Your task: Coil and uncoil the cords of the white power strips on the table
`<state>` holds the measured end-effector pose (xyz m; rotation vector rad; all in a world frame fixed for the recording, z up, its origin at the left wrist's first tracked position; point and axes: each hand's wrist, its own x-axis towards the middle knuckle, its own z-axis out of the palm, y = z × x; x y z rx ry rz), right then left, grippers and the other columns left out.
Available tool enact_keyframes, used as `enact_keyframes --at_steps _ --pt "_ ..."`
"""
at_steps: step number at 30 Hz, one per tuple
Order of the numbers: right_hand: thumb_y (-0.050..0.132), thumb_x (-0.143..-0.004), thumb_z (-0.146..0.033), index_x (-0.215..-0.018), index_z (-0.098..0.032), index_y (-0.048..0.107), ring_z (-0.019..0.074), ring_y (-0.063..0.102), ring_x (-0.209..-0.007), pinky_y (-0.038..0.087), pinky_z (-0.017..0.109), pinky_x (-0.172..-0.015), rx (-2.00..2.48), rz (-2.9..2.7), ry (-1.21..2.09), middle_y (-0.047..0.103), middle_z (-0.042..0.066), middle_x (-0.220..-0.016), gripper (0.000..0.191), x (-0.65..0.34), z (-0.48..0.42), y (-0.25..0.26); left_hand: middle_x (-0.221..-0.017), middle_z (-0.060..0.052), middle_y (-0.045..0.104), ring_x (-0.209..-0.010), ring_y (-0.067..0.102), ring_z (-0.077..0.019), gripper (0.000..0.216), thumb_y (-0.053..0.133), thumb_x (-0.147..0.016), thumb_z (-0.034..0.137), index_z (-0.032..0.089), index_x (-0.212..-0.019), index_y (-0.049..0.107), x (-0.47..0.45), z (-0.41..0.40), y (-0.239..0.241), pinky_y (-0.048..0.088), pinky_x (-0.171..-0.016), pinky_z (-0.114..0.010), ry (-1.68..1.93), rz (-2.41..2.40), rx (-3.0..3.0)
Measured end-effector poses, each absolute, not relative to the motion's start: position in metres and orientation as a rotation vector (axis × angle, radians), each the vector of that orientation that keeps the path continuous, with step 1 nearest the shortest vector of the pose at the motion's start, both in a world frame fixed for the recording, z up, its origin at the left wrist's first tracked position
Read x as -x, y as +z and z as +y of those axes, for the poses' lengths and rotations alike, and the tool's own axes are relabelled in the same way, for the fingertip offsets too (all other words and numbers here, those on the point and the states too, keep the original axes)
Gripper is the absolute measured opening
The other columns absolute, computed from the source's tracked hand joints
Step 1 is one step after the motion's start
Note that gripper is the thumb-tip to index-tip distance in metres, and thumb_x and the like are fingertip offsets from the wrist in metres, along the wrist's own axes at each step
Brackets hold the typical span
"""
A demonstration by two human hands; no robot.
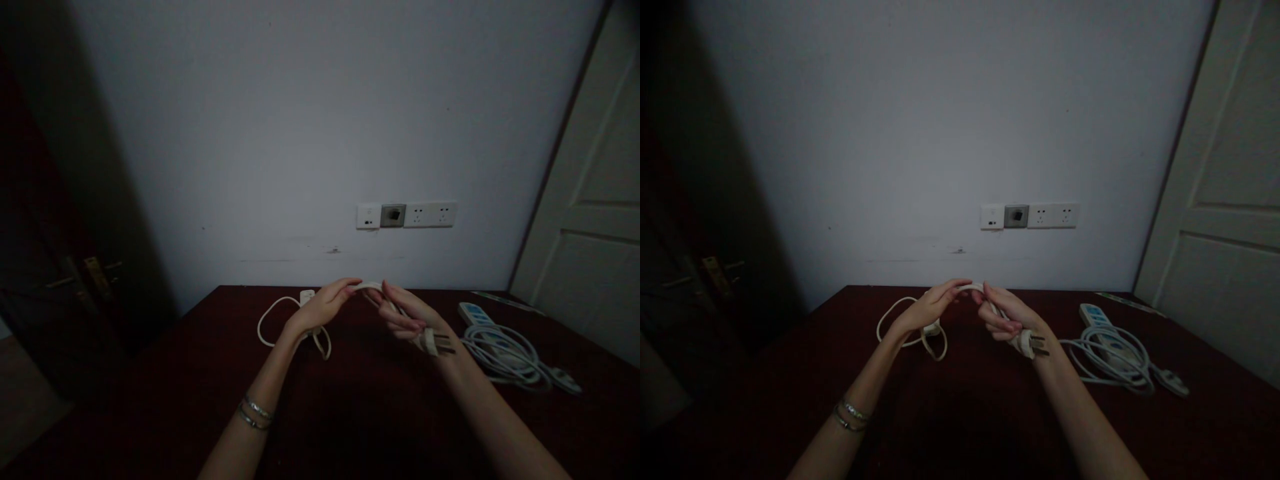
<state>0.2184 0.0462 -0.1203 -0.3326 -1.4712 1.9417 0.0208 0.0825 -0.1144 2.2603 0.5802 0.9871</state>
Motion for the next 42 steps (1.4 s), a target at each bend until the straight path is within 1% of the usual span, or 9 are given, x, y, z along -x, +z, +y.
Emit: enact_keyframes --at_steps 5,7,10,14,18,24,28,35,42 --pt "0.030 -0.091 -0.054 -0.077 -0.022 0.034 0.0025 -0.005 -0.021 0.009 0.008 -0.026 0.119 -1.310 1.928 0.022 -0.017 -0.026 0.035 -0.211 0.049 -0.122 -0.077 -0.005 0.061 -0.075 0.059 -0.0145 0.049 0.039 -0.085 0.057 0.012 -0.088 0.058 -0.038 0.088 -0.127 0.046 -0.077 -0.031 1.021 0.450 -1.871" --pt "0.036 -0.089 -0.055 -0.072 -0.022 0.031 0.0021 -0.004 -0.022 0.008 0.009 -0.026 0.179 -1.287 1.882 0.023 -0.016 -0.027 0.037 -0.206 0.050 -0.118 -0.057 0.002 0.051 -0.053 0.053 -0.0104 0.048 0.042 -0.082 0.059 0.012 -0.078 0.054 -0.038 0.088 -0.126 0.048 -0.063 -0.029 1.034 0.502 -1.758" --pt "0.049 -0.080 -0.058 -0.067 -0.021 0.032 0.0015 0.003 -0.024 0.010 0.011 -0.026 0.427 -1.324 1.777 0.031 -0.014 -0.031 0.043 -0.197 0.053 -0.113 -0.047 0.007 0.040 -0.039 0.042 -0.0069 0.044 0.045 -0.081 0.056 0.013 -0.075 0.052 -0.027 0.087 -0.117 0.045 -0.048 -0.025 0.967 0.565 -1.730" --pt "0.056 -0.074 -0.058 -0.065 -0.019 0.040 0.0018 0.018 -0.026 0.019 0.014 -0.027 0.678 -1.348 1.563 0.040 -0.009 -0.036 0.043 -0.190 0.058 -0.116 -0.049 0.005 0.047 -0.041 0.046 -0.0075 0.041 0.041 -0.086 0.048 0.011 -0.082 0.057 -0.010 0.083 -0.104 0.041 -0.045 -0.021 0.891 0.714 -1.899" --pt "0.058 -0.074 -0.056 -0.067 -0.017 0.045 0.0034 0.029 -0.029 0.027 0.017 -0.032 0.776 -1.324 1.467 0.043 -0.007 -0.041 0.041 -0.189 0.061 -0.121 -0.051 0.001 0.052 -0.048 0.050 -0.0082 0.042 0.035 -0.089 0.042 0.013 -0.066 0.055 -0.004 0.076 -0.096 0.039 -0.053 -0.021 0.933 0.853 -2.195" --pt "0.064 -0.068 -0.055 -0.064 -0.018 0.041 0.0011 0.023 -0.032 0.018 0.014 -0.033 0.879 -1.309 1.389 0.028 -0.012 -0.042 0.044 -0.184 0.059 -0.124 -0.052 0.003 0.047 -0.048 0.045 -0.0083 0.040 0.037 -0.088 0.044 0.014 -0.066 0.051 -0.011 0.074 -0.096 0.036 -0.052 -0.022 0.812 0.817 -2.140" --pt "0.061 -0.069 -0.059 -0.060 -0.019 0.036 0.0008 0.020 -0.032 0.014 0.015 -0.031 0.852 -1.374 1.297 0.027 -0.011 -0.042 0.048 -0.173 0.055 -0.125 -0.054 0.004 0.041 -0.052 0.037 -0.0081 0.042 0.043 -0.084 0.050 0.014 -0.065 0.054 -0.018 0.071 -0.097 0.029 -0.051 -0.021 1.056 0.883 -2.200" --pt "0.057 -0.073 -0.060 -0.063 -0.021 0.031 0.0006 0.012 -0.030 0.010 0.013 -0.029 0.705 -1.296 1.712 0.022 -0.013 -0.039 0.048 -0.155 0.025 -0.110 -0.049 0.005 0.028 -0.051 0.026 -0.0076 0.051 0.033 -0.087 0.051 0.017 -0.049 0.036 -0.011 0.080 -0.104 0.023 -0.050 -0.024 1.500 0.952 -2.329" --pt "0.056 -0.076 -0.057 -0.063 -0.021 0.026 0.0001 0.005 -0.031 0.009 0.012 -0.028 0.571 -1.203 2.057 0.023 -0.013 -0.036 0.049 -0.146 0.017 -0.109 -0.047 0.005 0.023 -0.047 0.023 -0.0065 0.058 0.031 -0.081 0.064 0.018 -0.046 0.026 -0.011 0.093 -0.118 0.019 -0.045 -0.023 1.531 0.934 -2.109"
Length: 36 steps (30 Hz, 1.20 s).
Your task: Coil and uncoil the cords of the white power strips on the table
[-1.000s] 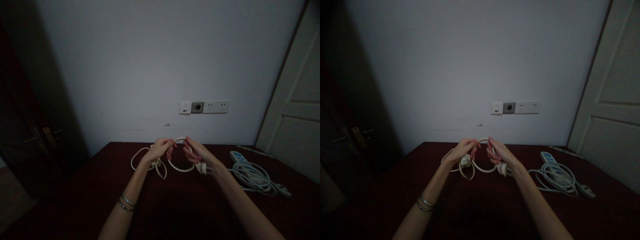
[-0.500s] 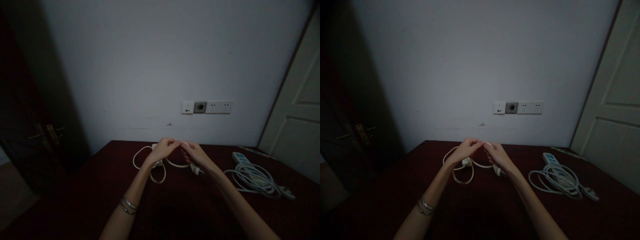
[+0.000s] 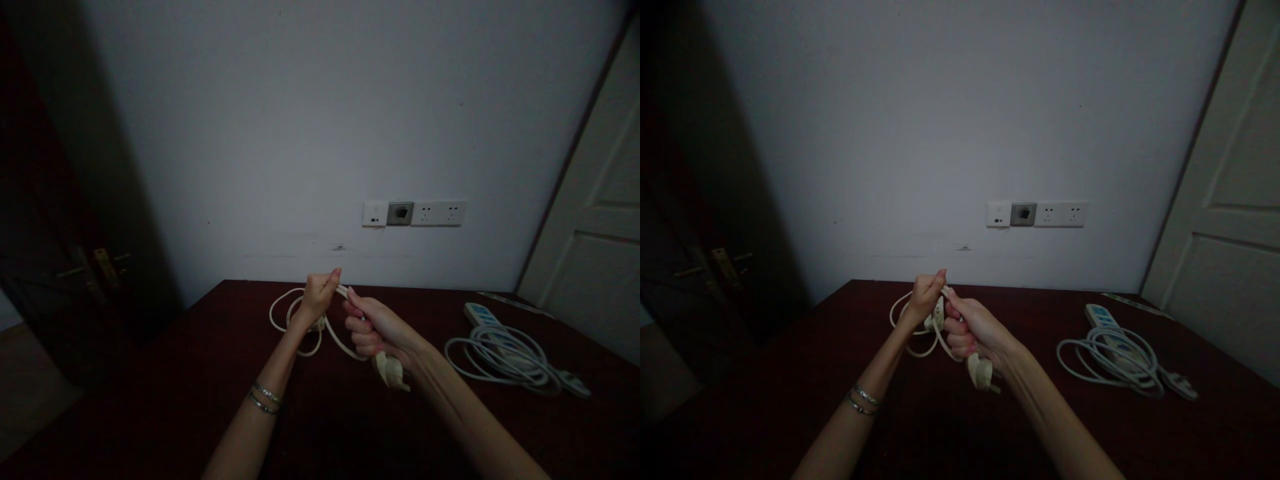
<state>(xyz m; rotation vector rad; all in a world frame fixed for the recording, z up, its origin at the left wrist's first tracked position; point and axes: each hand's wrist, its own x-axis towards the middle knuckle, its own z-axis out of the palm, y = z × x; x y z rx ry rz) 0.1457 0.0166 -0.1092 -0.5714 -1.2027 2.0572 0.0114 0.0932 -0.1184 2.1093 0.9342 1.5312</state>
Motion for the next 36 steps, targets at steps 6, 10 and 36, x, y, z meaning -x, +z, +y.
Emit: enact_keyframes --at_steps 6,10,36 --pt "0.053 -0.080 -0.053 -0.062 -0.020 0.028 0.0012 0.005 -0.032 0.009 0.013 -0.029 0.499 -1.185 2.199 0.024 -0.012 -0.039 0.045 -0.166 0.031 -0.109 -0.038 0.005 0.033 -0.038 0.038 -0.0074 0.063 0.034 -0.075 0.072 0.017 -0.046 0.040 0.016 0.095 -0.105 0.030 -0.044 -0.022 0.596 0.694 -1.990" --pt "0.055 -0.080 -0.045 -0.063 -0.019 0.036 0.0015 0.009 -0.032 0.012 0.014 -0.030 0.489 -1.140 2.079 0.024 -0.012 -0.041 0.037 -0.177 0.044 -0.113 -0.053 -0.001 0.052 -0.056 0.055 -0.0121 0.053 0.043 -0.077 0.065 0.015 -0.059 0.046 0.031 0.094 -0.103 0.043 -0.059 -0.026 0.493 0.595 -1.861" --pt "0.056 -0.079 -0.050 -0.059 -0.018 0.040 0.0071 0.039 -0.039 0.037 0.023 -0.049 0.686 -1.398 1.496 0.035 -0.008 -0.042 0.041 -0.203 0.057 -0.118 -0.042 0.013 0.024 -0.029 0.020 -0.0015 0.042 0.052 -0.076 0.056 0.016 -0.065 0.044 -0.012 0.093 -0.108 0.045 -0.042 -0.023 1.109 0.680 -1.461"
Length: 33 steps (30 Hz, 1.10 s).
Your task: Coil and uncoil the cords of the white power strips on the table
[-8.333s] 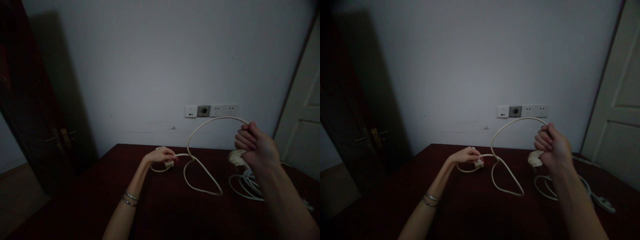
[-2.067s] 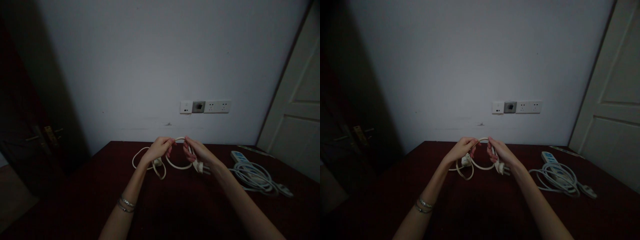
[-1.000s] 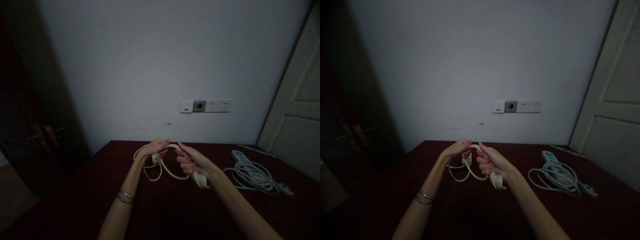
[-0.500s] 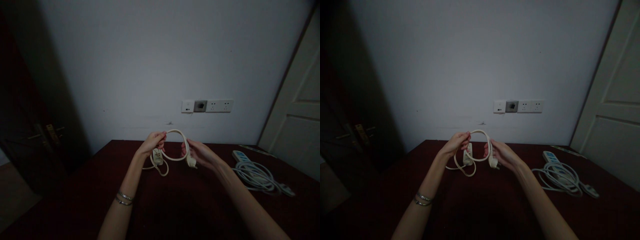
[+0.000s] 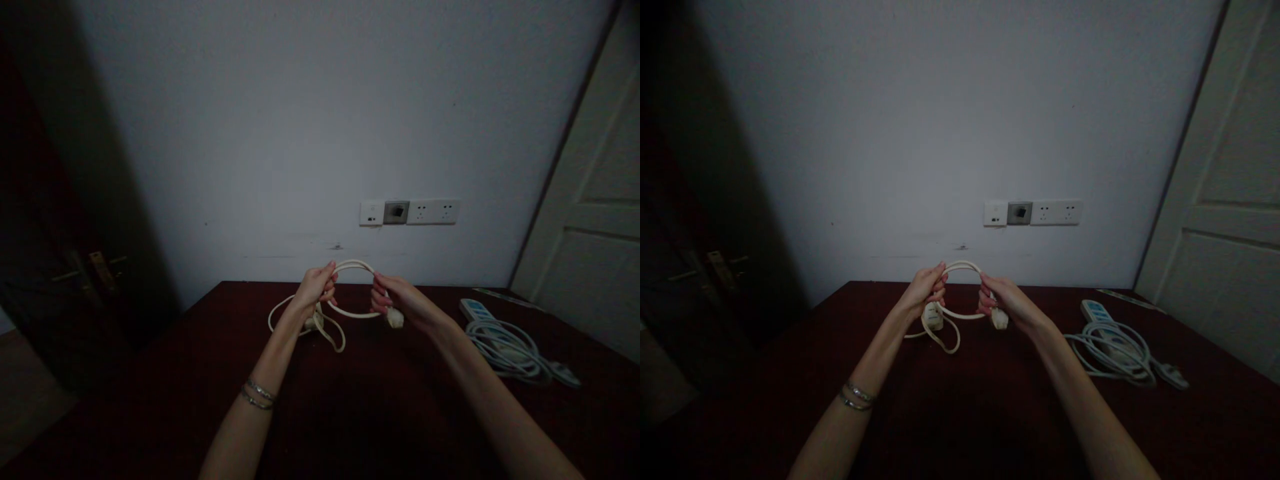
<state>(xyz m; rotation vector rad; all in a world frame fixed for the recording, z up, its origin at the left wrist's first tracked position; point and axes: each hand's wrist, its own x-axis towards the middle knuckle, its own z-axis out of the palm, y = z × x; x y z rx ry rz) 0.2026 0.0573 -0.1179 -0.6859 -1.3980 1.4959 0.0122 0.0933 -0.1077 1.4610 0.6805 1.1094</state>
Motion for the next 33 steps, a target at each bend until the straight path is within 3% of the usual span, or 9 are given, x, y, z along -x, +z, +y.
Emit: enact_keyframes --at_steps 5,11,15,18,21,23,28,30,33 --pt "0.059 -0.075 -0.053 -0.053 -0.019 0.035 0.0055 0.030 -0.032 0.031 0.022 -0.041 0.736 -1.309 1.469 0.026 -0.010 -0.036 0.047 -0.209 0.063 -0.116 -0.039 0.012 0.022 -0.030 0.019 -0.0017 0.045 0.056 -0.075 0.051 0.018 -0.054 0.036 -0.010 0.100 -0.112 0.048 -0.049 -0.025 0.820 0.512 -1.254" --pt "0.060 -0.075 -0.052 -0.054 -0.019 0.037 0.0053 0.033 -0.032 0.035 0.022 -0.044 0.735 -1.275 1.465 0.029 -0.010 -0.036 0.045 -0.207 0.063 -0.118 -0.045 0.011 0.027 -0.034 0.021 -0.0012 0.025 0.059 -0.078 0.035 0.011 -0.073 0.056 -0.004 0.104 -0.119 0.041 -0.047 -0.019 0.856 0.380 -1.187" --pt "0.056 -0.079 -0.047 -0.068 -0.016 0.050 0.0100 0.047 -0.039 0.041 0.026 -0.051 0.742 -1.334 1.552 0.040 -0.007 -0.042 0.034 -0.210 0.058 -0.118 -0.053 0.009 0.034 -0.038 0.028 -0.0017 0.027 0.058 -0.080 0.034 0.009 -0.088 0.059 0.001 0.105 -0.119 0.043 -0.051 -0.022 0.849 0.417 -1.292" --pt "0.055 -0.080 -0.035 -0.085 -0.015 0.055 0.0144 0.056 -0.050 0.046 0.033 -0.061 0.687 -1.304 1.683 0.052 -0.003 -0.053 0.021 -0.215 0.057 -0.118 -0.053 0.009 0.033 -0.038 0.026 -0.0018 0.026 0.057 -0.081 0.035 0.010 -0.086 0.059 0.001 0.103 -0.117 0.042 -0.047 -0.022 0.852 0.447 -1.371" --pt "0.053 -0.080 -0.030 -0.090 -0.014 0.056 0.0124 0.054 -0.052 0.046 0.032 -0.064 0.634 -1.235 1.784 0.052 -0.002 -0.057 0.019 -0.216 0.058 -0.121 -0.052 0.009 0.030 -0.037 0.023 -0.0015 0.025 0.056 -0.081 0.035 0.010 -0.082 0.057 0.000 0.098 -0.114 0.035 -0.040 -0.019 0.849 0.474 -1.413" --pt "0.050 -0.083 -0.036 -0.088 -0.014 0.056 0.0094 0.047 -0.045 0.045 0.028 -0.056 0.618 -1.234 1.832 0.046 -0.005 -0.051 0.024 -0.212 0.059 -0.122 -0.051 0.009 0.030 -0.036 0.022 -0.0013 0.024 0.057 -0.080 0.035 0.011 -0.079 0.055 -0.002 0.094 -0.111 0.029 -0.037 -0.017 0.816 0.496 -1.428" --pt "0.051 -0.083 -0.048 -0.076 -0.015 0.052 0.0021 0.019 -0.033 0.021 0.013 -0.032 0.608 -1.243 1.943 0.027 -0.011 -0.043 0.033 -0.197 0.054 -0.120 -0.049 0.009 0.034 -0.036 0.023 -0.0009 0.026 0.060 -0.077 0.036 0.014 -0.070 0.049 -0.008 0.084 -0.107 0.020 -0.036 -0.016 0.756 0.545 -1.483" --pt "0.053 -0.082 -0.047 -0.070 -0.015 0.049 0.0006 0.011 -0.033 0.011 0.011 -0.030 0.596 -1.156 1.937 0.023 -0.011 -0.045 0.035 -0.193 0.052 -0.118 -0.049 0.008 0.038 -0.036 0.027 -0.0013 0.028 0.061 -0.077 0.038 0.013 -0.071 0.052 -0.009 0.083 -0.107 0.023 -0.037 -0.017 0.822 0.581 -1.525" --pt "0.052 -0.082 -0.049 -0.066 -0.014 0.048 0.0003 0.008 -0.033 0.008 0.012 -0.029 0.594 -1.072 1.932 0.021 -0.011 -0.044 0.039 -0.191 0.050 -0.114 -0.050 0.004 0.046 -0.039 0.040 -0.0043 0.035 0.057 -0.079 0.045 0.011 -0.072 0.058 -0.006 0.086 -0.108 0.031 -0.041 -0.019 0.823 0.626 -1.620"
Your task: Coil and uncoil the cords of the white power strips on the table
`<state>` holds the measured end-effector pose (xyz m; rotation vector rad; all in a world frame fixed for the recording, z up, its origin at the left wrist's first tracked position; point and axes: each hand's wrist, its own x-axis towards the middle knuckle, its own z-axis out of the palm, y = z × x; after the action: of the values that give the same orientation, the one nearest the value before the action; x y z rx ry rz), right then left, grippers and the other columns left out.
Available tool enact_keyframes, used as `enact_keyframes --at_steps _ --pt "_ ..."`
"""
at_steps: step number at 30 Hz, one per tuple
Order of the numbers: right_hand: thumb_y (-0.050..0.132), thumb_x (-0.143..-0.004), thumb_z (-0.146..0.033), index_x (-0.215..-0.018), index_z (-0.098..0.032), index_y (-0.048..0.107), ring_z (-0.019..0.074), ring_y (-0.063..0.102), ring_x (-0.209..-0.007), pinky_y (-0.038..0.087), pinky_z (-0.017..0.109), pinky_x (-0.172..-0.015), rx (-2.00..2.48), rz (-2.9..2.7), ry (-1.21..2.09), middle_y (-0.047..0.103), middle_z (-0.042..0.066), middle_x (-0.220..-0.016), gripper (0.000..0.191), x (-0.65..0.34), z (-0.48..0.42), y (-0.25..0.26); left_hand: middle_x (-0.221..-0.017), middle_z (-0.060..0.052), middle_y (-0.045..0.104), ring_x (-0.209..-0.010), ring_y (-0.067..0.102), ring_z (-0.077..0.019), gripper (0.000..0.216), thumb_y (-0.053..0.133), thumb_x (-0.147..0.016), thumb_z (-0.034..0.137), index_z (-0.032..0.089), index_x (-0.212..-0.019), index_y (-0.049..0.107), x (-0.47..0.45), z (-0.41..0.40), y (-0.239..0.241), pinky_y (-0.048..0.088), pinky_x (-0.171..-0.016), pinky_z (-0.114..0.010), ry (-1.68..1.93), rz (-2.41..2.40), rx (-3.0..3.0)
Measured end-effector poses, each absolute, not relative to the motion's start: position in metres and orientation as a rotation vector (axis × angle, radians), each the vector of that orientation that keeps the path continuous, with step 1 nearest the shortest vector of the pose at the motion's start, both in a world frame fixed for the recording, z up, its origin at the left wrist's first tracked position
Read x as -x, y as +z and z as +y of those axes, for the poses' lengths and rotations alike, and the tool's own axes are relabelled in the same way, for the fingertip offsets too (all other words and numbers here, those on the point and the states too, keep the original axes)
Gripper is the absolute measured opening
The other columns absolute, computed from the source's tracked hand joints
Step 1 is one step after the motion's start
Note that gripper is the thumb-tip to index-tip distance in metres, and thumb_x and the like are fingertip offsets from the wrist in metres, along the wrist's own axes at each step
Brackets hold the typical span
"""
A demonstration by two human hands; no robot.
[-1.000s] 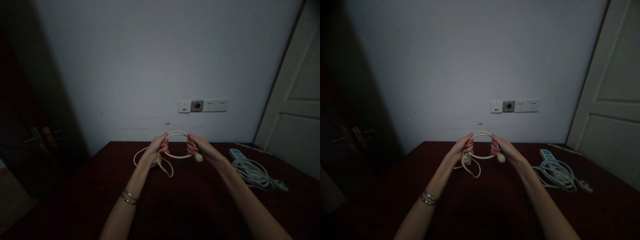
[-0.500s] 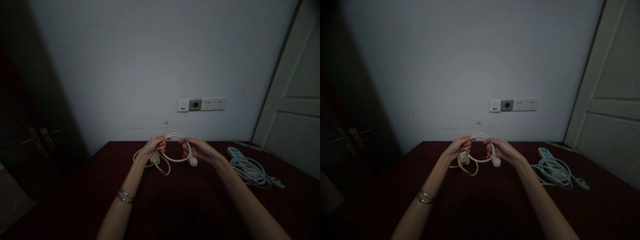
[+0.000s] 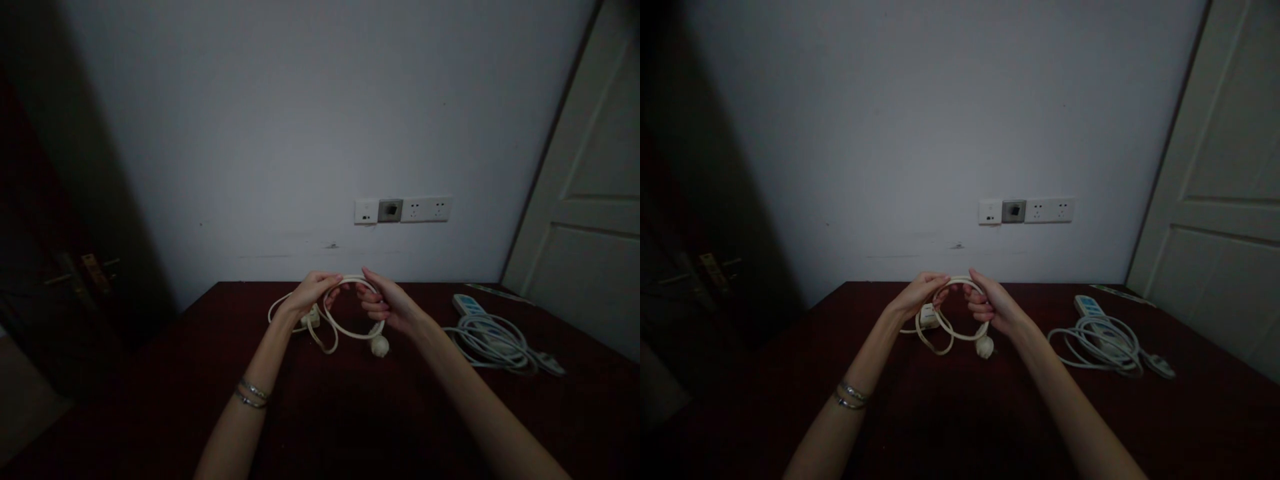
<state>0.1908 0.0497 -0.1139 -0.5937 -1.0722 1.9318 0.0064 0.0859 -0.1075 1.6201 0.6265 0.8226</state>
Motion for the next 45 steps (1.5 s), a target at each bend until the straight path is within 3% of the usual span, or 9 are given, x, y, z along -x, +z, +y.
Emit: enact_keyframes --at_steps 5,9,15,20,25,33,39,42,45 --pt "0.051 -0.082 -0.046 -0.062 -0.016 0.044 0.0010 0.007 -0.033 0.008 0.012 -0.028 0.578 -0.989 1.865 0.019 -0.011 -0.042 0.037 -0.189 0.049 -0.111 -0.049 -0.002 0.051 -0.050 0.055 -0.0119 0.049 0.049 -0.080 0.057 0.012 -0.061 0.054 0.002 0.096 -0.114 0.044 -0.053 -0.025 0.637 0.609 -1.533" --pt "0.049 -0.084 -0.046 -0.061 -0.017 0.040 0.0016 0.007 -0.033 0.008 0.012 -0.028 0.582 -0.926 1.783 0.019 -0.012 -0.040 0.037 -0.185 0.049 -0.112 -0.044 0.007 0.037 -0.038 0.039 -0.0050 0.048 0.051 -0.078 0.058 0.016 -0.056 0.041 -0.005 0.101 -0.116 0.046 -0.050 -0.024 0.703 0.565 -1.234" --pt "0.052 -0.083 -0.048 -0.065 -0.019 0.038 0.0023 0.007 -0.033 0.008 0.011 -0.029 0.613 -1.007 1.738 0.019 -0.012 -0.040 0.037 -0.182 0.046 -0.112 -0.037 0.010 0.019 -0.030 0.012 -0.0013 0.054 0.040 -0.086 0.054 0.018 -0.049 0.026 -0.022 0.093 -0.111 0.011 -0.029 -0.013 0.869 0.585 -1.010" --pt "0.048 -0.085 -0.045 -0.069 -0.018 0.045 0.0033 0.011 -0.033 0.017 0.014 -0.033 0.515 -1.105 1.861 0.020 -0.011 -0.041 0.031 -0.187 0.045 -0.114 -0.038 0.010 0.018 -0.030 0.012 -0.0007 0.052 0.046 -0.083 0.055 0.018 -0.050 0.029 -0.015 0.093 -0.108 0.009 -0.029 -0.013 0.880 0.627 -1.081" --pt "0.038 -0.087 -0.046 -0.073 -0.016 0.053 0.0083 0.035 -0.039 0.041 0.023 -0.047 0.457 -1.215 1.939 0.035 -0.006 -0.041 0.037 -0.194 0.047 -0.115 -0.040 0.010 0.021 -0.030 0.013 -0.0003 0.050 0.043 -0.085 0.053 0.017 -0.052 0.034 -0.008 0.094 -0.107 0.008 -0.030 -0.013 0.778 0.605 -1.117" --pt "0.044 -0.087 -0.041 -0.060 -0.018 0.036 0.0031 0.005 -0.035 0.011 0.012 -0.031 0.322 -0.874 1.940 0.014 -0.011 -0.042 0.037 -0.203 0.048 -0.106 -0.061 -0.002 0.057 -0.050 0.056 -0.0092 0.037 0.050 -0.083 0.048 0.012 -0.081 0.054 -0.017 0.092 -0.112 0.046 -0.052 -0.022 0.893 0.577 -1.186" --pt "0.043 -0.088 -0.028 -0.063 -0.020 0.036 0.0048 0.011 -0.032 0.018 0.014 -0.030 0.234 -0.762 1.727 0.022 -0.010 -0.040 0.027 -0.227 0.045 -0.098 -0.067 -0.002 0.061 -0.051 0.060 -0.0127 0.032 0.062 -0.075 0.040 0.013 -0.088 0.052 -0.027 0.096 -0.135 0.044 -0.050 -0.023 0.804 0.480 -1.436" --pt "0.042 -0.088 -0.023 -0.064 -0.021 0.035 0.0060 0.015 -0.032 0.022 0.015 -0.030 0.193 -0.729 1.584 0.025 -0.009 -0.040 0.025 -0.248 0.046 -0.098 -0.053 0.003 0.053 -0.037 0.047 -0.0084 0.030 0.054 -0.080 0.043 0.014 -0.086 0.049 -0.034 0.103 -0.152 0.035 -0.041 -0.020 0.822 0.624 -1.673" --pt "0.042 -0.088 -0.019 -0.065 -0.022 0.035 0.0071 0.017 -0.033 0.025 0.016 -0.031 0.200 -0.759 1.454 0.025 -0.009 -0.041 0.024 -0.265 0.047 -0.098 -0.056 0.004 0.050 -0.044 0.046 -0.0095 0.022 0.046 -0.086 0.038 0.017 -0.090 0.048 -0.040 0.109 -0.165 0.035 -0.046 -0.020 1.029 0.863 -1.898"
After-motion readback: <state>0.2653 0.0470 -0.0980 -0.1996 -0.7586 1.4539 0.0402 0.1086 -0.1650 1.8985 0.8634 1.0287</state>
